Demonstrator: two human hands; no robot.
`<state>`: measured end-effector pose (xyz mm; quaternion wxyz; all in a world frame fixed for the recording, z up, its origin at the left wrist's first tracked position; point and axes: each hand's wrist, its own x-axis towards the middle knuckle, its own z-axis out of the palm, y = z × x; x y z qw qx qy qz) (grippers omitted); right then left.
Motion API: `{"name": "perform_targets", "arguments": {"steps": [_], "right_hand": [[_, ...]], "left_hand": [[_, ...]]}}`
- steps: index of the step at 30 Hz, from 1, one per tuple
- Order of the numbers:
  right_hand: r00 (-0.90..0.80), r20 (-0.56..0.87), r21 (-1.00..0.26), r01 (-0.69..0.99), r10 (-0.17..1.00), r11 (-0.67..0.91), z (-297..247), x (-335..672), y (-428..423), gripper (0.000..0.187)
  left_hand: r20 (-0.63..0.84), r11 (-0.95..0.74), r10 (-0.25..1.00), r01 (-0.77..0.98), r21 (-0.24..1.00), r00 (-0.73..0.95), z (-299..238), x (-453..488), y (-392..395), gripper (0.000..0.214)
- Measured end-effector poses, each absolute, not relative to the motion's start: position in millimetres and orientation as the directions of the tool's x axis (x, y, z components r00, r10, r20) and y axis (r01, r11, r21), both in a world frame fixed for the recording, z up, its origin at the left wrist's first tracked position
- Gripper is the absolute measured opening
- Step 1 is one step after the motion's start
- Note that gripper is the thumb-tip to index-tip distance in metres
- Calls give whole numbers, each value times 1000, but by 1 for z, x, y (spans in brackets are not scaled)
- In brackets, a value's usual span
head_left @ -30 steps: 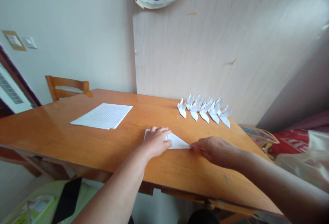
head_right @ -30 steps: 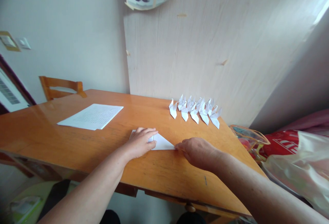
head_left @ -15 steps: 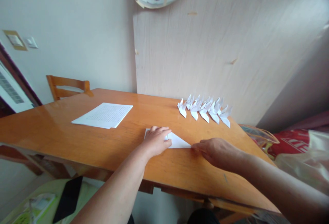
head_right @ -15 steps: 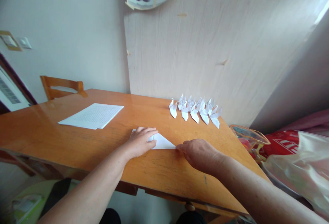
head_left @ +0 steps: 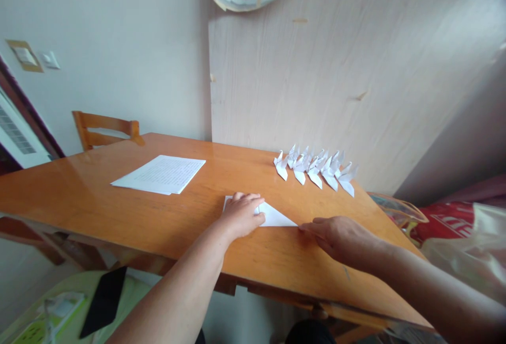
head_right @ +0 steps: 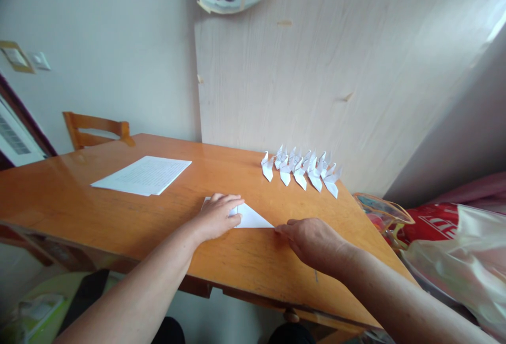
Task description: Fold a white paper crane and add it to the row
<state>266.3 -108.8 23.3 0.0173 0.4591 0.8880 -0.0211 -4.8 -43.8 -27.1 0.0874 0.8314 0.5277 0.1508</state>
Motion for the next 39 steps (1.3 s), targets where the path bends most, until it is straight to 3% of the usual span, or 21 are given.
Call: {"name": "perform_targets", "arguments": {"steps": [11,22,39], "right_hand": [[-520,-1,-107,850,854,516,23,266,-109,35],[-510,-33,-111,856,859,504,28,249,-110,34],[-489,-56,-17,872,871,489,15,233,-85,44]], "left_hand": [[171,-435,900,841,323,400,-28,-5,-44,54],[157,-421,907,838,346,391,-27,-4,-46,54],[194,-427,903,839,337,382,-26,-1,-49,52]]}}
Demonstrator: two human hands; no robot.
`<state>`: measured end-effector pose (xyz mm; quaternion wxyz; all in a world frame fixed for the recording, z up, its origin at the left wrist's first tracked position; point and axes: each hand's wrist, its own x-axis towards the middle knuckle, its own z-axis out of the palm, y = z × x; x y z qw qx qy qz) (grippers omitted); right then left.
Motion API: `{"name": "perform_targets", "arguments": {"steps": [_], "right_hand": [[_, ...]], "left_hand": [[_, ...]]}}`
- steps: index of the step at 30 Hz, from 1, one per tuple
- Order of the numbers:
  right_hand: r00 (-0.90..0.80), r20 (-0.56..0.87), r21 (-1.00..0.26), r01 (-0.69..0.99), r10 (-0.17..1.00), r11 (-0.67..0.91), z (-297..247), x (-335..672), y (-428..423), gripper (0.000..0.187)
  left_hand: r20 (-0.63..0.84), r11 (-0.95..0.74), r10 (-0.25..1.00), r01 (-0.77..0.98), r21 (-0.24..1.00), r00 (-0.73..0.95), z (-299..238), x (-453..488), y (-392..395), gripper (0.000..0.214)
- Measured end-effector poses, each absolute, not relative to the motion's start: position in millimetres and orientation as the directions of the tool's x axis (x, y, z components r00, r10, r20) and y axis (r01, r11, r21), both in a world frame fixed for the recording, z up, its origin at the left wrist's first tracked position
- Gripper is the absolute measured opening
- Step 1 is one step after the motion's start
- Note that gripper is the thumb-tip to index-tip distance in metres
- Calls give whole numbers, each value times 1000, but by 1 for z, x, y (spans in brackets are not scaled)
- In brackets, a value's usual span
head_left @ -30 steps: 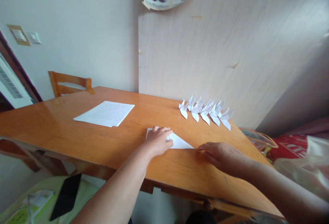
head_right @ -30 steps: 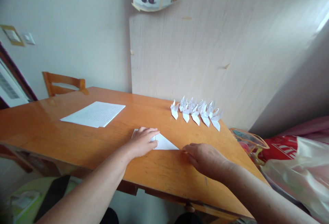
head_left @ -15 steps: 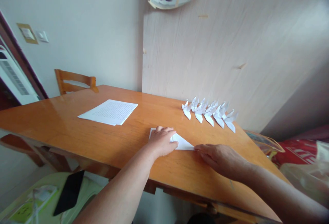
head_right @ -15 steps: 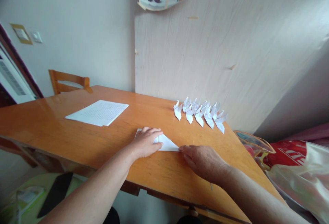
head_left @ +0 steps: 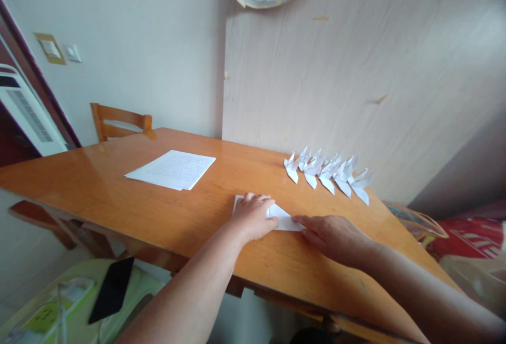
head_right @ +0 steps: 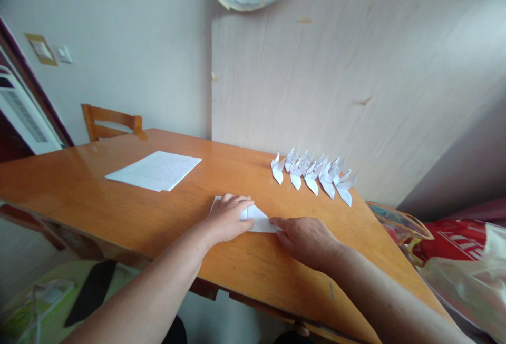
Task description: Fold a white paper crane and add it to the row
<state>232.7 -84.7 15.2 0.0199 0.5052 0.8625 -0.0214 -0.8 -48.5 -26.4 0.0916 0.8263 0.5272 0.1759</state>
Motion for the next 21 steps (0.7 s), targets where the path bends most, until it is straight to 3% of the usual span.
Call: {"name": "perform_targets", "arguments": {"steps": [15,21], "right_hand": [[-479,-86,49,874,874,484,23,196,-57,46],[-465,-92,49,881,881,470,25,183,-49,47]], "left_hand": [[169,-342,939,873,347,301,-25,1,-48,90],[165,-324,945,872,366,281,-26,1,-48,94]]}}
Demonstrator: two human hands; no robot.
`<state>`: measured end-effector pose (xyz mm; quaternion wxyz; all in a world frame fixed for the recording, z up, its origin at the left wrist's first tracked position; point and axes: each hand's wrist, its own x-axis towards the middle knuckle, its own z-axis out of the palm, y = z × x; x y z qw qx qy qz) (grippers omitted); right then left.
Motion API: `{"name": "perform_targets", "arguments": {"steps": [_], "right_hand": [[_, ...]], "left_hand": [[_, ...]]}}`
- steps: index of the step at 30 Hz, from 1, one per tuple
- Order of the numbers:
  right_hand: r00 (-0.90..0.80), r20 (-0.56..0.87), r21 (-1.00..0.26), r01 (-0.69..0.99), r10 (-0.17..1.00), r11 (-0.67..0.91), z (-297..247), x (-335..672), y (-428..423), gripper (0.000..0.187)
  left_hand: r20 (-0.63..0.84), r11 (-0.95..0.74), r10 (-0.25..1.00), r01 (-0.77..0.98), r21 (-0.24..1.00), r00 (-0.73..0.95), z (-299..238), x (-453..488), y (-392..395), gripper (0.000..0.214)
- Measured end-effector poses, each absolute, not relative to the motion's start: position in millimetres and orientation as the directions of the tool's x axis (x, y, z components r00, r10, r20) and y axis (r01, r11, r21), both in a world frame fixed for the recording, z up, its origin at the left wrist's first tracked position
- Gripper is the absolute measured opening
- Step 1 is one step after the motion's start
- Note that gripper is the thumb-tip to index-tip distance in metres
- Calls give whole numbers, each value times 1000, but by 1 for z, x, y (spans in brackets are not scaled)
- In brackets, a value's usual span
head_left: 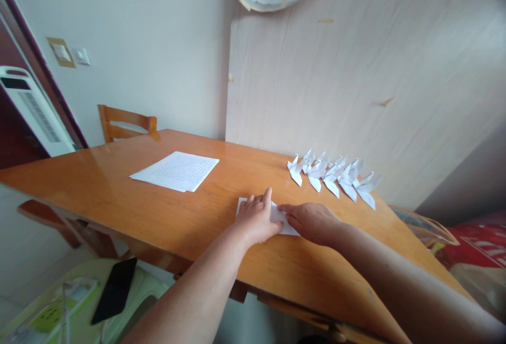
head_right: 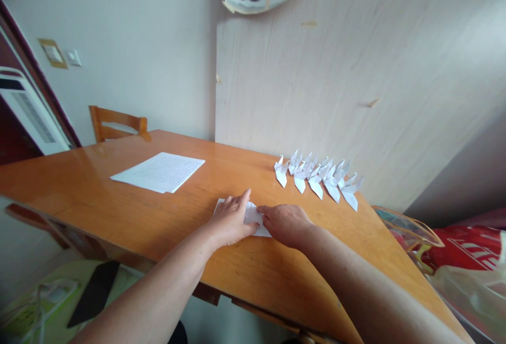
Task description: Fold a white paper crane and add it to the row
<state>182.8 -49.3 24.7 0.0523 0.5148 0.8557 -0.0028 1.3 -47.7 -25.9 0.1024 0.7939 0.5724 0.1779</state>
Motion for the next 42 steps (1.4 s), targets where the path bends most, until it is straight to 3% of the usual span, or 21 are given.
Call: {"name": "perform_targets", "arguments": {"steps": [21,34,42], "right_hand": [[-483,-126,67,867,867,493,25,168,-32,50],[-490,-89,34,869,867,494,29,205,-60,40],[-512,-39,76,854,858,514,21,234,-82,40]], "left_hand": [[189,-366,930,830,421,315,-26,0,-47,98],[192,-379,925,839,389,329,-28,0,-46,82],[190,-381,924,838,390,332,-28,-1,-46,81]]}}
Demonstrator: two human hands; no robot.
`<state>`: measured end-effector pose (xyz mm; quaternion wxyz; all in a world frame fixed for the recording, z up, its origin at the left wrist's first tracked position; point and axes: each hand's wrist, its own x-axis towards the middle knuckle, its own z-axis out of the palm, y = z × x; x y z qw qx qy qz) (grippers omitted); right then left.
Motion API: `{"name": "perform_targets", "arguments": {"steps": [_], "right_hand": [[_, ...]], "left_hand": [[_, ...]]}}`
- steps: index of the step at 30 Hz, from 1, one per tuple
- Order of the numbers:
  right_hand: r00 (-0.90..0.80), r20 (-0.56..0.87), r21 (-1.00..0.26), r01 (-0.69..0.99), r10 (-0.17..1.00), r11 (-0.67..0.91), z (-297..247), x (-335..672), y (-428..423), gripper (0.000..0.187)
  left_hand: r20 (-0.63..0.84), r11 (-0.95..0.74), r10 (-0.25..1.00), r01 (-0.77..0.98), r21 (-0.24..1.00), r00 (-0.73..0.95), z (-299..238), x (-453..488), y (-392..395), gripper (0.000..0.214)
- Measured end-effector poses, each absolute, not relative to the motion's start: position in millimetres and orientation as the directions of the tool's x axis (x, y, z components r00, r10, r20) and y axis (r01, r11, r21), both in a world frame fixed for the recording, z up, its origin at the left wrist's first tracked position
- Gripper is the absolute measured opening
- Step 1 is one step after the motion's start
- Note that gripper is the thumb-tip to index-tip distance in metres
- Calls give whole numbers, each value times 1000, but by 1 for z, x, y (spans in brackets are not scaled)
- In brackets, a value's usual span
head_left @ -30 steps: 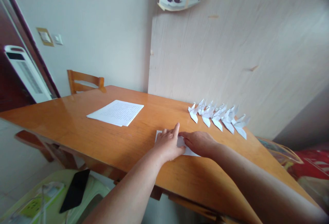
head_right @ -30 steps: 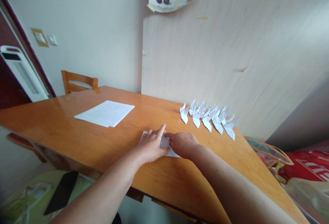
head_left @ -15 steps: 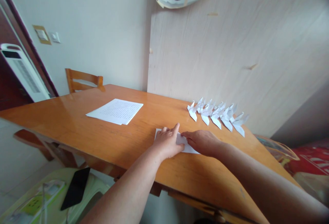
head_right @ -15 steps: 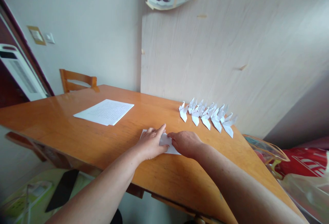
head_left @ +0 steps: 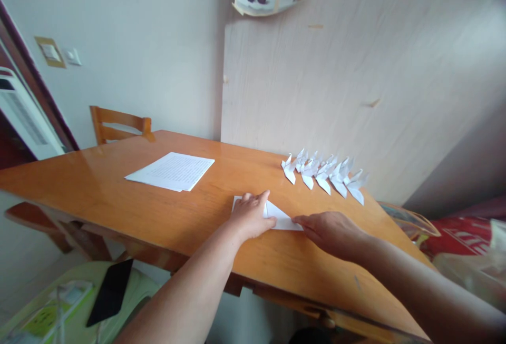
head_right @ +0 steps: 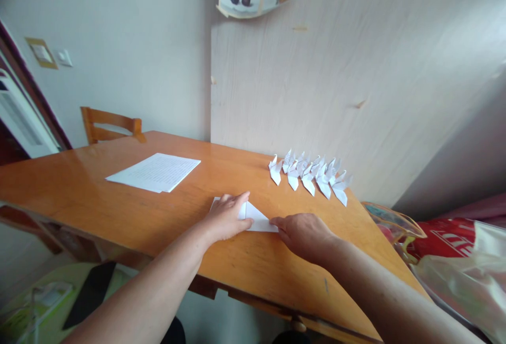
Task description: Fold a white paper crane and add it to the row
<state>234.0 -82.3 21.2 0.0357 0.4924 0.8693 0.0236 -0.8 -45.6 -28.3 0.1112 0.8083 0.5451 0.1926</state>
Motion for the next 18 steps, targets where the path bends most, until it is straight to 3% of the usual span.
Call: {"name": "perform_targets", "arguments": {"steps": [8,18], "right_hand": [[-509,-14,73,858,860,509,21,249,-110,36],[-320,55,-142,935,946,325,5,258,-134,36]], "left_hand": [[161,-366,931,842,397,329,-28,-2,-45,78],[203,-383,923,819,427,326,-26,-2,-49,70]]}}
